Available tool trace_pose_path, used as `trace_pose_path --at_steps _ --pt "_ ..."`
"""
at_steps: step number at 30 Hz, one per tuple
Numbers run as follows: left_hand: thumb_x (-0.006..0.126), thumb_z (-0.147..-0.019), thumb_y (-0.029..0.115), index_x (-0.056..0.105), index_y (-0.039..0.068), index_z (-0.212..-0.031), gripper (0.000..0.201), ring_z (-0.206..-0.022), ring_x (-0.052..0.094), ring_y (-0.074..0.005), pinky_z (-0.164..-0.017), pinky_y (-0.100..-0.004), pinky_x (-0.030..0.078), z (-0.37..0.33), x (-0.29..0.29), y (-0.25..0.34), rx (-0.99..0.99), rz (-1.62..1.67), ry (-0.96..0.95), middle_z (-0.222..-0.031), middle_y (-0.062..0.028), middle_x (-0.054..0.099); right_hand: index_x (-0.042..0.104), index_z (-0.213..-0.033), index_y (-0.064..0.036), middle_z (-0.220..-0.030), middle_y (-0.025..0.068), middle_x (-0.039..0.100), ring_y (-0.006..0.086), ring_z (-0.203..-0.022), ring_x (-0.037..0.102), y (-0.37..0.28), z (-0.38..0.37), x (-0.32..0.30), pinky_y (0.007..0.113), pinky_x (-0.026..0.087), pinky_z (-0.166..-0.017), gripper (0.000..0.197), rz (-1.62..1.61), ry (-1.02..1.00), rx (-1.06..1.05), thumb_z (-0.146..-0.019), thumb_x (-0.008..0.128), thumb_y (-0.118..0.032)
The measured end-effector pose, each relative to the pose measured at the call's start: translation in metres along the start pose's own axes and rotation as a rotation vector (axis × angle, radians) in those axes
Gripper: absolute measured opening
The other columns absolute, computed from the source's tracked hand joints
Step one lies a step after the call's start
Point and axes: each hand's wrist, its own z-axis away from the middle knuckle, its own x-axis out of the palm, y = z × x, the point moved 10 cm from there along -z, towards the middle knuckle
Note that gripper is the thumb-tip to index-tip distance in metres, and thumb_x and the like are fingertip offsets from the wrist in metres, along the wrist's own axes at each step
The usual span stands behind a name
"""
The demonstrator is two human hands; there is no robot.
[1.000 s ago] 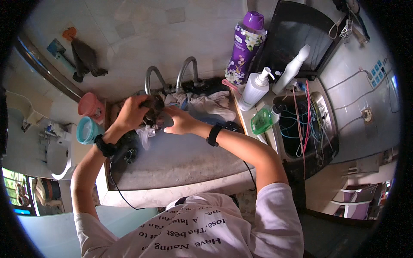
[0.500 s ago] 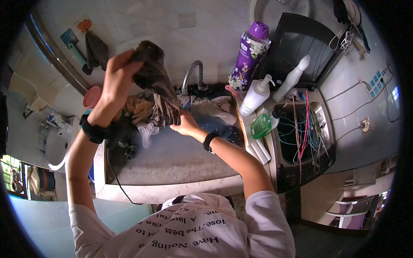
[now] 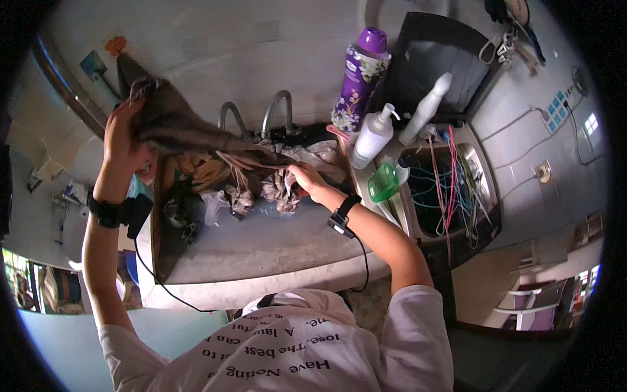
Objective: The person hangs a pair of shorts out a window to dry, then hand-washes several pieces of clothing in a basin, wrings them out, and places them on hangers.
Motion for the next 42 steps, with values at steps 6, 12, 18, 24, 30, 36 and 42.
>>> trace_pose_path --at_steps 6,12,18,24,30,36,42 --pt "0.056 -0.082 0.016 0.059 0.004 -0.088 0.013 -0.069 0.059 -0.0135 -0.054 -0.0238 0.046 -0.004 -0.080 -0.090 -0.293 -0.071 0.097 -0.079 -0.0030 0.061 0.056 -0.088 -0.0089 -0.091 0.0069 0.060 0.0196 -0.083 0.056 -0.001 0.036 -0.014 0.034 0.047 -0.072 0.032 -0.262 0.130 0.321 -0.084 0.052 -0.040" --pt "0.052 -0.083 0.012 0.055 0.001 -0.092 0.015 -0.078 0.057 -0.0219 -0.071 -0.0338 0.048 0.030 -0.094 -0.230 -0.696 0.137 0.023 -0.088 -0.0101 0.059 0.056 -0.081 -0.0073 -0.076 0.0065 0.062 0.0206 -0.069 0.060 -0.011 0.048 0.002 0.039 0.051 -0.070 0.025 -0.626 -0.034 0.304 -0.090 0.042 -0.025" --pt "0.059 -0.073 0.016 0.053 0.004 -0.093 0.024 -0.090 0.055 -0.0295 -0.074 -0.0441 0.048 0.092 -0.059 -0.292 -0.977 -0.260 0.118 -0.090 -0.0126 0.054 0.052 -0.078 -0.0057 -0.061 0.0028 0.054 0.0142 -0.050 0.053 -0.026 0.061 0.016 0.027 0.047 -0.048 0.025 -0.851 -0.170 0.250 -0.092 0.034 -0.017" --pt "0.070 -0.065 0.011 0.034 0.006 -0.124 0.070 -0.099 0.050 -0.0179 -0.065 -0.0293 0.045 0.114 0.028 -0.318 -0.855 -0.473 -0.572 -0.115 -0.0099 0.048 0.051 -0.097 0.0001 -0.089 0.0115 0.060 0.0240 -0.083 0.060 -0.037 0.065 0.030 0.038 0.052 -0.075 0.022 -1.006 -0.018 0.099 -0.091 0.035 -0.013" --pt "0.071 -0.073 0.026 0.060 0.002 -0.091 0.032 -0.070 0.054 -0.0119 -0.060 -0.0285 0.044 0.115 0.062 -0.316 -0.544 -0.566 -0.360 -0.077 -0.0018 0.060 0.050 -0.093 0.0004 -0.090 0.0123 0.057 0.0255 -0.080 0.061 -0.029 0.063 0.050 0.039 0.053 -0.075 0.014 -1.029 0.004 0.120 -0.087 0.047 -0.012" --pt "0.048 -0.083 0.011 0.057 0.003 -0.096 0.018 -0.058 0.053 -0.0119 -0.051 -0.0276 0.047 0.085 0.022 -0.330 -0.479 -0.678 -0.325 -0.078 -0.0044 0.059 0.052 -0.091 -0.0051 -0.083 0.0086 0.058 0.0223 -0.073 0.061 -0.040 0.074 0.005 0.038 0.053 -0.072 0.013 -0.929 0.060 0.015 -0.085 0.054 -0.016" --pt "0.035 -0.087 0.008 0.049 0.000 -0.109 0.028 -0.064 0.050 -0.0112 -0.058 -0.0271 0.050 0.069 0.053 -0.256 -0.438 -0.673 -0.376 -0.078 -0.0025 0.047 0.053 -0.093 -0.0061 -0.080 0.0089 0.059 0.0221 -0.073 0.060 -0.020 0.076 -0.044 0.037 0.053 -0.070 0.023 -0.589 0.092 0.079 -0.084 0.052 -0.028"
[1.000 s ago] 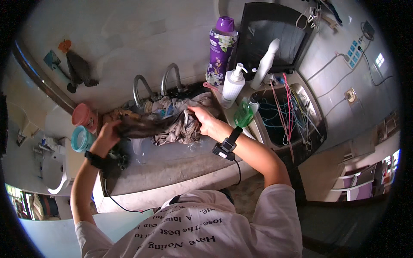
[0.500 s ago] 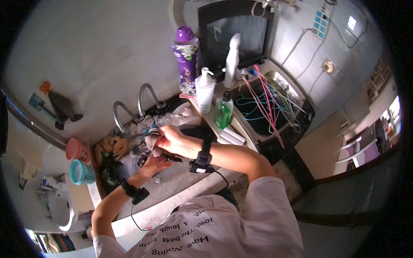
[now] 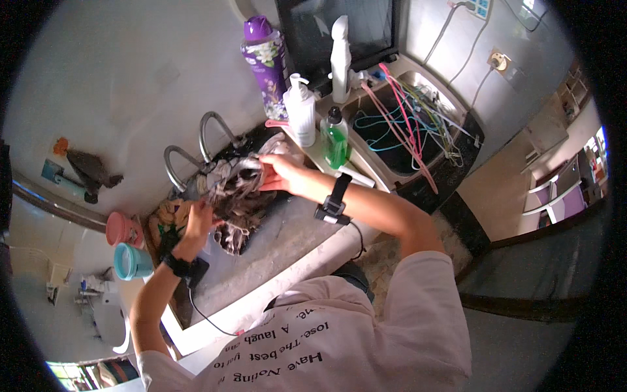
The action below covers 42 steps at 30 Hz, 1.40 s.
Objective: The person hangs a pair of shorts out a window to dry, then hand-washes several pieces of clothing in a basin, wrings them out, and places them on hangers.
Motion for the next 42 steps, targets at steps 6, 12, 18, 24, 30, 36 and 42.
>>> trace_pose_path --at_steps 6,12,18,24,30,36,42 --pt "0.041 -0.085 0.011 0.055 -0.003 -0.092 0.021 -0.057 0.048 -0.0089 -0.053 -0.0250 0.045 0.005 -0.012 0.069 0.051 -0.031 -0.037 -0.068 -0.0021 0.052 0.054 -0.094 0.0012 -0.081 0.0089 0.060 0.0175 -0.065 0.060 -0.017 -0.001 -0.010 0.031 0.053 -0.060 0.021 0.549 -0.032 -0.136 -0.077 0.057 -0.011" --pt "0.042 -0.088 0.011 0.054 -0.007 -0.097 0.024 -0.075 0.055 -0.0138 -0.068 -0.0262 0.046 0.016 -0.011 0.135 0.109 0.060 -0.052 -0.086 -0.0071 0.059 0.043 -0.116 0.0019 -0.104 0.0164 0.054 0.0287 -0.099 0.053 -0.008 -0.005 0.033 0.033 0.041 -0.090 0.072 1.117 -0.211 -0.591 -0.054 0.073 -0.018" --pt "0.047 -0.086 0.014 0.058 -0.008 -0.087 0.024 -0.063 0.054 -0.0106 -0.057 -0.0256 0.045 0.033 -0.009 0.201 0.226 0.045 -0.021 -0.076 -0.0055 0.060 0.018 -0.132 -0.0016 -0.128 0.0219 0.034 0.0336 -0.119 0.036 0.017 0.021 0.107 0.036 0.030 -0.101 0.110 1.206 -0.438 -0.920 -0.048 0.084 -0.027" --pt "0.057 -0.086 0.031 0.059 -0.007 -0.092 0.039 -0.069 0.057 -0.0103 -0.063 -0.0229 0.047 0.049 -0.026 0.239 0.227 -0.007 -0.046 -0.081 -0.0073 0.062 0.041 -0.119 0.0036 -0.107 0.0221 0.055 0.0319 -0.100 0.055 -0.002 0.015 0.118 0.035 0.043 -0.088 0.087 1.081 -0.307 -0.812 -0.052 0.083 -0.032" --pt "0.062 -0.082 0.036 0.059 -0.008 -0.093 0.045 -0.073 0.056 -0.0092 -0.069 -0.0213 0.046 0.055 -0.075 0.229 0.266 -0.269 0.007 -0.082 -0.0057 0.062 0.064 -0.075 -0.0007 -0.077 0.0129 0.058 0.0294 -0.072 0.058 -0.057 0.013 0.087 0.035 0.045 -0.066 0.056 1.429 -0.038 -0.865 -0.051 0.079 -0.049" --pt "0.073 -0.071 0.016 0.060 -0.006 -0.091 0.033 -0.074 0.055 -0.0094 -0.069 -0.0241 0.045 0.060 -0.082 0.214 0.290 -0.429 0.029 -0.081 -0.0053 0.062 0.059 -0.068 0.0004 -0.084 0.0088 0.056 0.0238 -0.082 0.053 -0.103 0.015 0.072 0.033 0.042 -0.070 0.055 1.421 0.083 -1.008 -0.050 0.080 -0.047" --pt "0.071 -0.074 0.018 0.059 -0.006 -0.093 0.033 -0.076 0.055 -0.0106 -0.072 -0.0241 0.045 0.045 -0.055 0.200 0.234 -0.389 -0.090 -0.085 -0.0045 0.061 0.032 -0.125 0.0027 -0.122 0.0205 0.044 0.0312 -0.113 0.044 -0.043 0.011 0.098 0.034 0.033 -0.099 0.100 1.302 -0.409 -1.048 -0.048 0.085 -0.034"
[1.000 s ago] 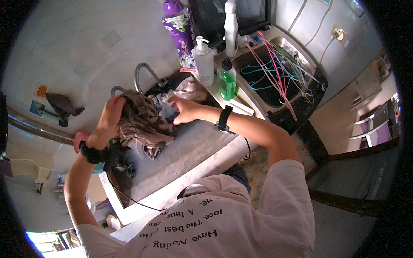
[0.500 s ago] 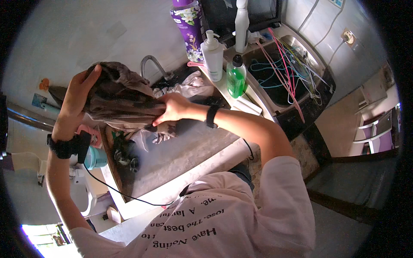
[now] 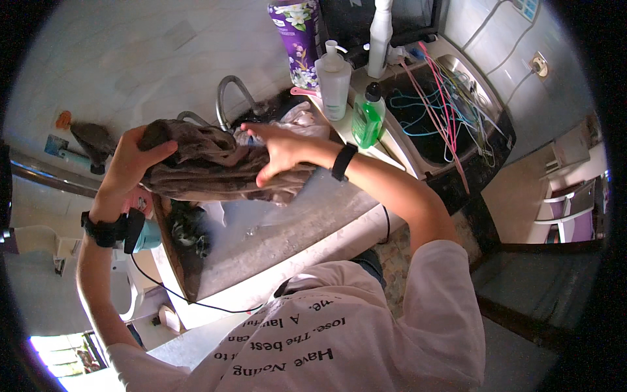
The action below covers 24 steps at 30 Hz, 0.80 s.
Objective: The person hangs a pair of shorts out a window to dry, then hand-washes several pieces of clothing in a basin, wrings them out, and places them on hangers.
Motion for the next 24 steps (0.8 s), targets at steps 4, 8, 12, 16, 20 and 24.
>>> trace_pose_path --at_steps 4,8,12,16,20,24 --pt "0.070 -0.076 0.019 0.059 -0.007 -0.091 0.032 -0.074 0.054 -0.0100 -0.070 -0.0233 0.045 -0.004 0.010 0.019 -0.001 -0.024 -0.017 -0.083 -0.0052 0.062 0.027 -0.128 0.0016 -0.124 0.0218 0.043 0.0322 -0.116 0.042 -0.020 0.004 0.077 0.035 0.032 -0.100 0.105 -0.282 -0.336 0.078 -0.047 0.086 -0.030" --pt "0.070 -0.075 0.018 0.059 -0.008 -0.091 0.032 -0.071 0.056 -0.0101 -0.066 -0.0233 0.046 0.002 0.003 0.038 0.085 0.073 0.044 -0.081 -0.0069 0.063 0.031 -0.127 -0.0019 -0.124 0.0203 0.044 0.0317 -0.114 0.044 -0.026 0.002 0.108 0.034 0.034 -0.098 0.097 -0.503 -0.236 0.105 -0.050 0.084 -0.026" --pt "0.069 -0.075 0.014 0.058 -0.007 -0.094 0.030 -0.070 0.057 -0.0103 -0.066 -0.0237 0.047 0.018 -0.026 0.025 0.107 0.228 0.199 -0.081 -0.0069 0.063 0.056 -0.102 -0.0006 -0.092 0.0173 0.063 0.0274 -0.090 0.059 -0.007 0.008 0.129 0.035 0.046 -0.080 0.045 -0.317 -0.341 0.365 -0.065 0.071 -0.021" --pt "0.066 -0.079 0.018 0.058 -0.006 -0.097 0.031 -0.077 0.057 -0.0107 -0.072 -0.0238 0.045 0.042 -0.042 -0.029 0.066 0.297 0.314 -0.088 -0.0070 0.062 0.061 -0.093 -0.0025 -0.077 0.0155 0.064 0.0245 -0.077 0.062 0.018 0.015 0.106 0.034 0.047 -0.070 0.025 -0.372 -0.388 0.574 -0.072 0.059 -0.016" --pt "0.064 -0.082 0.020 0.057 -0.005 -0.100 0.032 -0.083 0.055 -0.0092 -0.074 -0.0229 0.044 0.062 -0.042 -0.105 0.003 0.180 0.311 -0.095 -0.0049 0.061 0.061 -0.090 -0.0005 -0.080 0.0218 0.062 0.0324 -0.080 0.061 0.038 -0.007 0.028 0.037 0.047 -0.069 0.023 -0.189 0.004 0.500 -0.071 0.052 -0.009" --pt "0.062 -0.083 0.020 0.059 -0.004 -0.100 0.029 -0.080 0.054 -0.0080 -0.071 -0.0232 0.044 0.050 -0.005 -0.196 -0.190 0.380 0.334 -0.091 -0.0022 0.061 0.056 -0.089 0.0045 -0.085 0.0245 0.059 0.0387 -0.085 0.057 0.053 -0.015 0.002 0.041 0.045 -0.072 0.026 0.053 0.141 0.408 -0.065 0.050 -0.003"
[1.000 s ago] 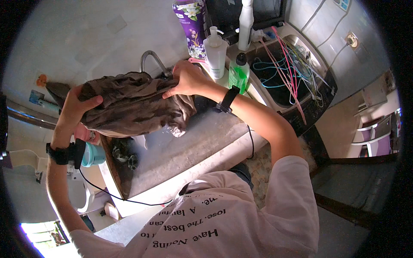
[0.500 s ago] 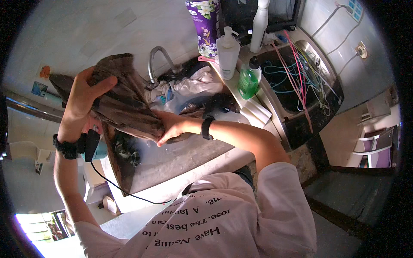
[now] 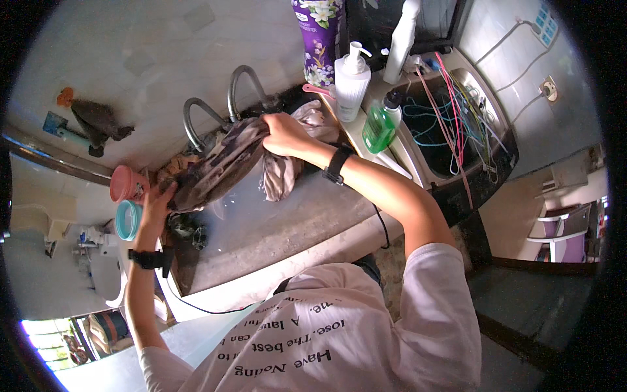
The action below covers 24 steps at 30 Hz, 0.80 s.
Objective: The person hangs a pair of shorts out a window to dry, then hand-washes several pieces of clothing in a basin, wrings them out, and places them on hangers.
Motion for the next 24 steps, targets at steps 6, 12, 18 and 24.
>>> trace_pose_path --at_steps 6,12,18,24 --pt "0.070 -0.073 0.024 0.050 -0.003 -0.111 0.051 -0.083 0.054 -0.0177 -0.073 -0.0298 0.044 -0.044 0.014 -0.154 -0.142 -0.387 -0.012 -0.096 -0.0106 0.059 0.045 -0.112 0.0027 -0.125 0.0199 0.038 0.0366 -0.113 0.041 0.027 0.019 0.096 0.056 0.043 -0.078 0.044 0.498 -0.380 0.027 -0.072 0.053 -0.013" --pt "0.069 -0.064 0.050 0.014 0.010 -0.139 0.101 -0.130 0.008 -0.0413 -0.099 -0.0549 0.023 -0.036 0.101 -0.159 -0.144 -0.779 -0.024 -0.143 -0.0207 0.002 0.033 -0.126 0.0008 -0.139 0.0211 0.018 0.0459 -0.126 0.018 0.080 0.055 0.150 0.078 0.026 -0.075 0.056 0.597 -0.591 0.260 -0.076 0.048 -0.020" --pt "0.058 -0.067 0.063 0.015 0.015 -0.140 0.098 -0.132 -0.006 -0.0392 -0.090 -0.0713 0.012 -0.045 0.138 -0.164 -0.107 -1.130 -0.198 -0.144 -0.0190 -0.009 0.029 -0.132 -0.0029 -0.143 0.0198 0.010 0.0453 -0.129 0.011 0.105 0.047 0.169 0.076 0.020 -0.083 0.061 0.658 -0.606 0.309 -0.076 0.047 -0.021" --pt "0.052 -0.072 0.062 0.013 0.013 -0.140 0.092 -0.132 -0.001 -0.0398 -0.090 -0.0709 0.014 -0.072 0.143 -0.184 -0.197 -1.151 -0.242 -0.144 -0.0194 -0.007 0.025 -0.136 -0.0092 -0.145 0.0161 0.008 0.0416 -0.131 0.007 0.141 0.037 0.184 0.073 0.018 -0.089 0.064 0.694 -0.665 0.376 -0.077 0.048 -0.020"
